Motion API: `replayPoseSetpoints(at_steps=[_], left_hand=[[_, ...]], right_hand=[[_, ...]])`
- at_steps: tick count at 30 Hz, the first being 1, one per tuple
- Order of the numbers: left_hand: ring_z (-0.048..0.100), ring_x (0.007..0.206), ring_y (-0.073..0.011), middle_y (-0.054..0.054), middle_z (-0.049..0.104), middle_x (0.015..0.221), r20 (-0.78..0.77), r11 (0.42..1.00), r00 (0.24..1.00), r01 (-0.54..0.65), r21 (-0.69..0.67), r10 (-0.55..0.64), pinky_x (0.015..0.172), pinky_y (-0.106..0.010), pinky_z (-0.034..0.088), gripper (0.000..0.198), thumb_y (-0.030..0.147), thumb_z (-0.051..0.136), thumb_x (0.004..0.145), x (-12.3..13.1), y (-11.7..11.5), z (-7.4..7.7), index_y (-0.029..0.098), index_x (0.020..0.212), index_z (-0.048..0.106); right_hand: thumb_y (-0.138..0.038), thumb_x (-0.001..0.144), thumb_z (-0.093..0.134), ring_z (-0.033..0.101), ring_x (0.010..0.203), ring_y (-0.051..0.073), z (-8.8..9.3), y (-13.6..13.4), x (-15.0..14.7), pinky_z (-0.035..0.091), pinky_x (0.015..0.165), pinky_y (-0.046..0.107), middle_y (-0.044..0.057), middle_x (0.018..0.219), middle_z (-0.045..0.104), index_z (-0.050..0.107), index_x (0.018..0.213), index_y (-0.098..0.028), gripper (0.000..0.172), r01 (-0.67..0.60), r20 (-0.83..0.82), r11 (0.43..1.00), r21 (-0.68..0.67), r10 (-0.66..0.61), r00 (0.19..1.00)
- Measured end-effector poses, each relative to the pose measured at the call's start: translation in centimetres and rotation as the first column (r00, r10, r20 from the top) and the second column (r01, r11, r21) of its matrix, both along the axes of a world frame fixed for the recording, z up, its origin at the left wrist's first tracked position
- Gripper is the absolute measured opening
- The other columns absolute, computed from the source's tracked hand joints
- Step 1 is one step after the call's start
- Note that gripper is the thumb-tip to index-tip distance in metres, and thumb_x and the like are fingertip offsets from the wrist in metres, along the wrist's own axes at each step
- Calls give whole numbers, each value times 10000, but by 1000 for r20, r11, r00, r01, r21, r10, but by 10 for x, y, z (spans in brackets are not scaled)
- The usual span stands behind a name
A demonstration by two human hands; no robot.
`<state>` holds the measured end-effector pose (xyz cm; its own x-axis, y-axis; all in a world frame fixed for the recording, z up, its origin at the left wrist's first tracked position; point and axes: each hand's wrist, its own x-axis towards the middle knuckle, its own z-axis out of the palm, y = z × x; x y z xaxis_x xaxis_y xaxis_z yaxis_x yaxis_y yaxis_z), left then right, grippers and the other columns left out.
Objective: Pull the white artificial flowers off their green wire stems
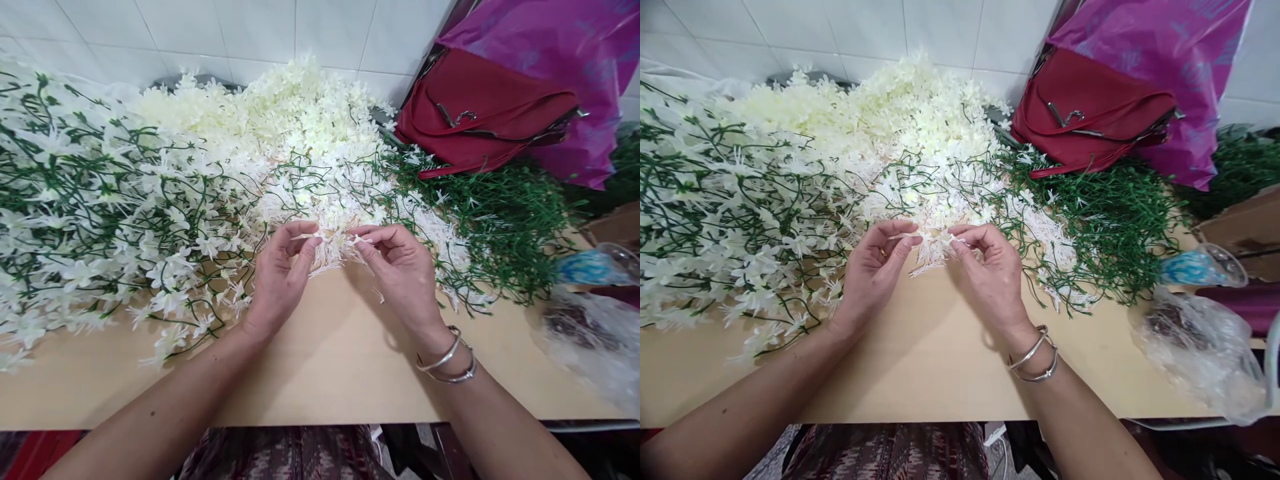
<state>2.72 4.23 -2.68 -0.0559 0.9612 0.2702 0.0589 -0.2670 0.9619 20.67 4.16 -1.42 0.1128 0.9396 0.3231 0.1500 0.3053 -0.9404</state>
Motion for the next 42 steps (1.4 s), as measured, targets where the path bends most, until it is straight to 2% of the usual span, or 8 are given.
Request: replayPoseSetpoints(at_steps=[2,6,12,16,23,31,35,42], left_hand=[[746,964,-174,-76,727,1219,-4,999,999,-46,11,46,908,-311,593,183,307,675,964,-2,3,-3,214,1121,656],[738,978,-180,-76,729,1166,-53,998,998,-23,51,25,905,-313,588,178,289,660,966,-3,3,-9,217,1129,661],[703,927,-171,-53,737,1030,-265,978,964,36,207,21,849,-310,582,124,201,623,985,2,-3,-4,232,1083,693],[696,931,-166,-57,726,1029,-289,973,956,25,230,43,834,-296,579,137,167,609,979,1,-2,-3,221,1083,679],[689,1012,-183,-74,689,1126,-320,967,936,-71,243,149,863,-307,588,201,146,586,956,-5,5,-8,219,1128,660],[678,1128,-212,-122,655,1278,-449,955,882,-4,297,143,908,-350,603,284,99,561,957,-6,11,-11,207,1190,681],[680,1141,-236,-124,666,1273,-566,940,804,23,341,186,955,-383,584,290,101,549,953,-10,23,-2,200,1190,683],[681,1042,-232,-98,706,1169,-821,889,562,320,326,99,939,-365,547,270,88,465,994,-16,52,4,201,1092,689]], right_hand=[[-244,868,760,704,940,208,-2,2,4,557,906,406,44,964,741,653,853,-227,109,49,10,999,17,-49,999],[-272,868,760,675,862,188,-4,6,13,569,848,382,22,912,705,641,870,-235,125,134,76,989,57,-138,987],[-273,864,759,666,852,195,-2,7,16,563,820,380,29,919,700,634,877,-238,131,174,84,984,51,-177,981],[-266,867,755,647,841,190,-4,7,14,532,821,368,22,893,686,637,865,-230,123,171,101,983,64,-177,979],[-278,873,738,642,839,196,-3,7,15,517,807,366,19,875,682,631,861,-231,118,195,133,978,79,-205,970],[-263,881,705,628,838,193,-4,10,16,506,793,351,18,872,664,617,861,-233,95,193,133,977,91,-204,970],[-266,882,705,621,814,189,-6,11,18,493,780,348,13,859,664,618,850,-229,100,189,157,977,101,-203,967],[-239,886,680,616,785,180,-7,12,16,485,768,337,2,834,671,620,842,-227,75,178,179,977,119,-197,964]])
